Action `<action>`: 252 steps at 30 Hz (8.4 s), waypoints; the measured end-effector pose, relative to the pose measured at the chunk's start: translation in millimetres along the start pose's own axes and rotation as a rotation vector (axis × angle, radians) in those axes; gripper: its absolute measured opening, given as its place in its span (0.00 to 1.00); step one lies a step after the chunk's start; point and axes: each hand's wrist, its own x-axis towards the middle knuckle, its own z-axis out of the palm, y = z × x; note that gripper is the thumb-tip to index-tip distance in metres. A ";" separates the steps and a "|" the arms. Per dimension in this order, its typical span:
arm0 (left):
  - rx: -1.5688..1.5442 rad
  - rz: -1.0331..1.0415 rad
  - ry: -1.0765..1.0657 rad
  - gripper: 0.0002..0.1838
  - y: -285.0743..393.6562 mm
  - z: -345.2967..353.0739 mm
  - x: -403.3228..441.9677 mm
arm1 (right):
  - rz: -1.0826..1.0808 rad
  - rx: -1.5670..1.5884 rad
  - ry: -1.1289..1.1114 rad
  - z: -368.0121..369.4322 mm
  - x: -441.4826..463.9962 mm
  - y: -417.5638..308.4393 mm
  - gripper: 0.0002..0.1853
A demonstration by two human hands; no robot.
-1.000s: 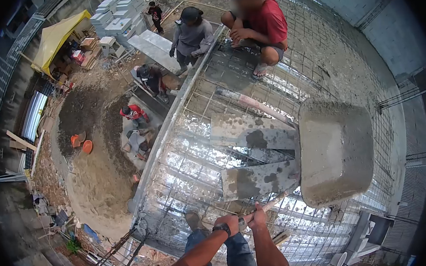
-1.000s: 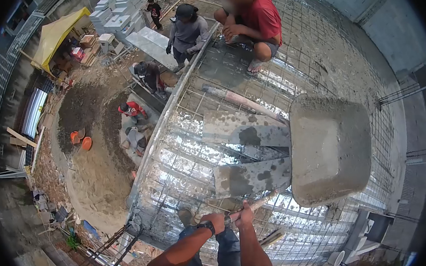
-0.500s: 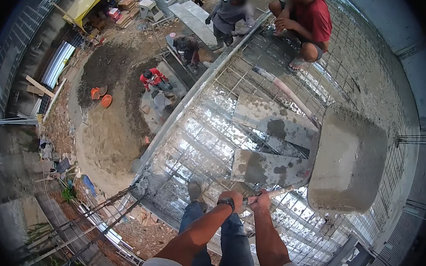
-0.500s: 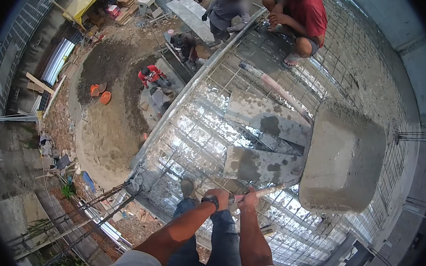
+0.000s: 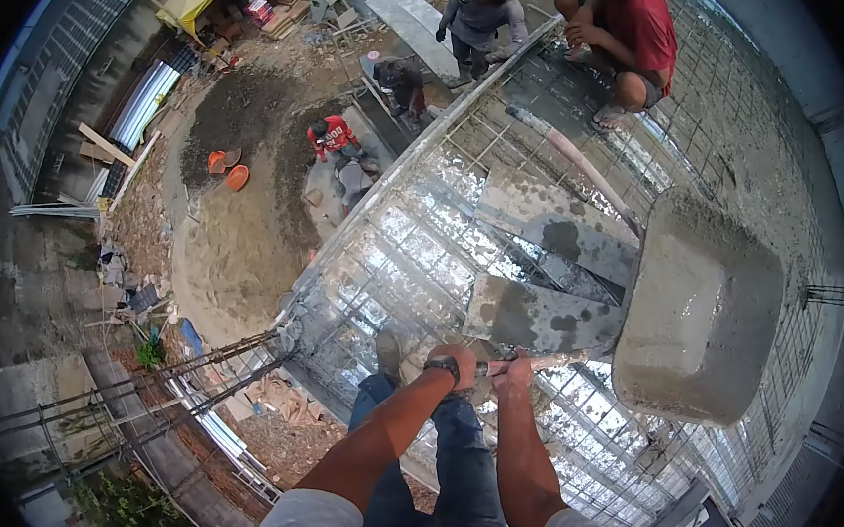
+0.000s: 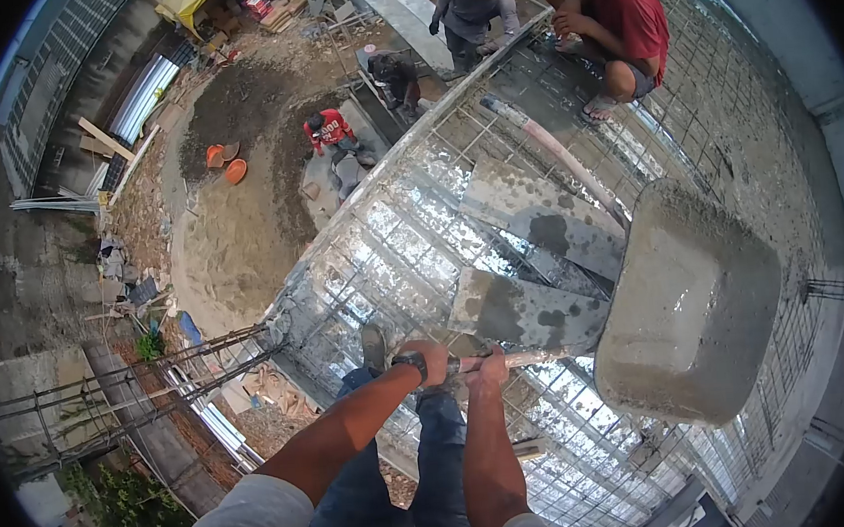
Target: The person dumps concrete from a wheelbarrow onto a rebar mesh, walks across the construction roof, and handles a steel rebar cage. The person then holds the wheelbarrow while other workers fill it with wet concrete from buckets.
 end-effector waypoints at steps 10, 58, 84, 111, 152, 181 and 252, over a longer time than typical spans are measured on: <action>-0.328 0.099 0.432 0.31 -53.9 53.7 -33.4 | 0.109 0.064 -0.117 12.9 -57.4 63.0 0.13; -1.200 -0.853 1.786 0.56 -333.8 189.1 -518.4 | -0.301 -1.411 -2.236 253.9 -730.6 386.1 0.29; -1.323 -0.698 2.182 0.26 -382.6 141.5 -518.3 | -0.247 -1.393 -2.190 250.1 -731.6 406.0 0.26; -1.095 -0.760 2.165 0.26 -373.6 134.0 -527.0 | -0.320 -1.320 -2.131 240.7 -726.7 404.0 0.27; -1.008 -0.708 2.194 0.26 -384.5 148.0 -516.7 | -0.343 -1.265 -2.165 241.3 -715.7 415.5 0.29; -1.065 -0.718 2.235 0.27 -373.6 131.7 -524.2 | -0.348 -1.240 -2.141 237.5 -723.0 394.3 0.29; -1.274 -0.693 2.145 0.26 -369.2 130.2 -532.8 | -0.791 -1.840 -1.570 222.2 -508.9 316.2 0.31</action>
